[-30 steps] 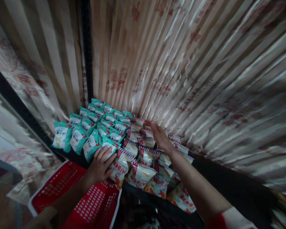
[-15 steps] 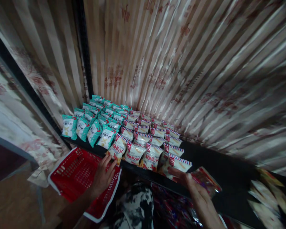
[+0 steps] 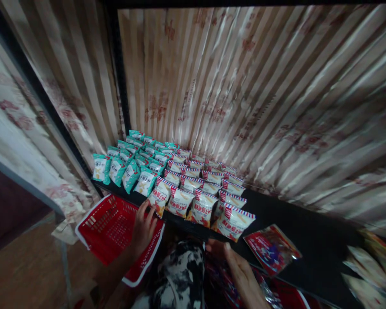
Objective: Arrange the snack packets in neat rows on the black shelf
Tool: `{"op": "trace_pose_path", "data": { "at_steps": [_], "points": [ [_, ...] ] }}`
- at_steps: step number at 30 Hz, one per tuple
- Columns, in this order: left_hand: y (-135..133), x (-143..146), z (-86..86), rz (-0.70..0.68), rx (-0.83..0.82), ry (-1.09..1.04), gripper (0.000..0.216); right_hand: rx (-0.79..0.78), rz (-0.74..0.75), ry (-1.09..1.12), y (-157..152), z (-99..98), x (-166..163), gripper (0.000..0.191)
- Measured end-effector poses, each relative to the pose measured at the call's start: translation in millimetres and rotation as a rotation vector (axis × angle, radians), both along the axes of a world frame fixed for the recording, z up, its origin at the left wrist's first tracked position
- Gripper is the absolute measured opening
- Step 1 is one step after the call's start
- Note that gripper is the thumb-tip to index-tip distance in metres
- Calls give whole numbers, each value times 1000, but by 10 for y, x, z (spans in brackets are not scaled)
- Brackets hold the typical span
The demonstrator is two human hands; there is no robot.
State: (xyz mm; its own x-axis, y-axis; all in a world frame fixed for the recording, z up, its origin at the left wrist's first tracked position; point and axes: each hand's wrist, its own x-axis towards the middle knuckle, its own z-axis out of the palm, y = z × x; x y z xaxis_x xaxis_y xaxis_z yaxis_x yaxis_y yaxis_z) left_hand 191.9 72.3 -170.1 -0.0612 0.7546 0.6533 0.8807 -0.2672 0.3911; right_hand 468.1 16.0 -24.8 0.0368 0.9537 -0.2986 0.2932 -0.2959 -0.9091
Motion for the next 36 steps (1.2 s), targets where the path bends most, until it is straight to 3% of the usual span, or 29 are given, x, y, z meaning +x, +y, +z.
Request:
{"op": "trace_pose_path", "data": {
  "at_steps": [5, 17, 21, 28, 36],
  "points": [
    [-52, 102, -62, -37, -45, -24, 40, -66, 44, 33, -55, -120, -22, 69],
    [-72, 166, 74, 2, -55, -9, 44, -104, 166, 4, -160, -347, -388, 75],
    [-29, 153, 77, 16, -48, -4, 43, -101, 170, 8, -111, -314, -513, 75],
    [45, 132, 154, 30, -22, -68, 40, -45, 175, 43, -38, -217, -620, 69],
    [160, 12, 151, 95, -88, -207, 46, 213, 225, -25, 272, -572, -946, 48]
  ]
}}
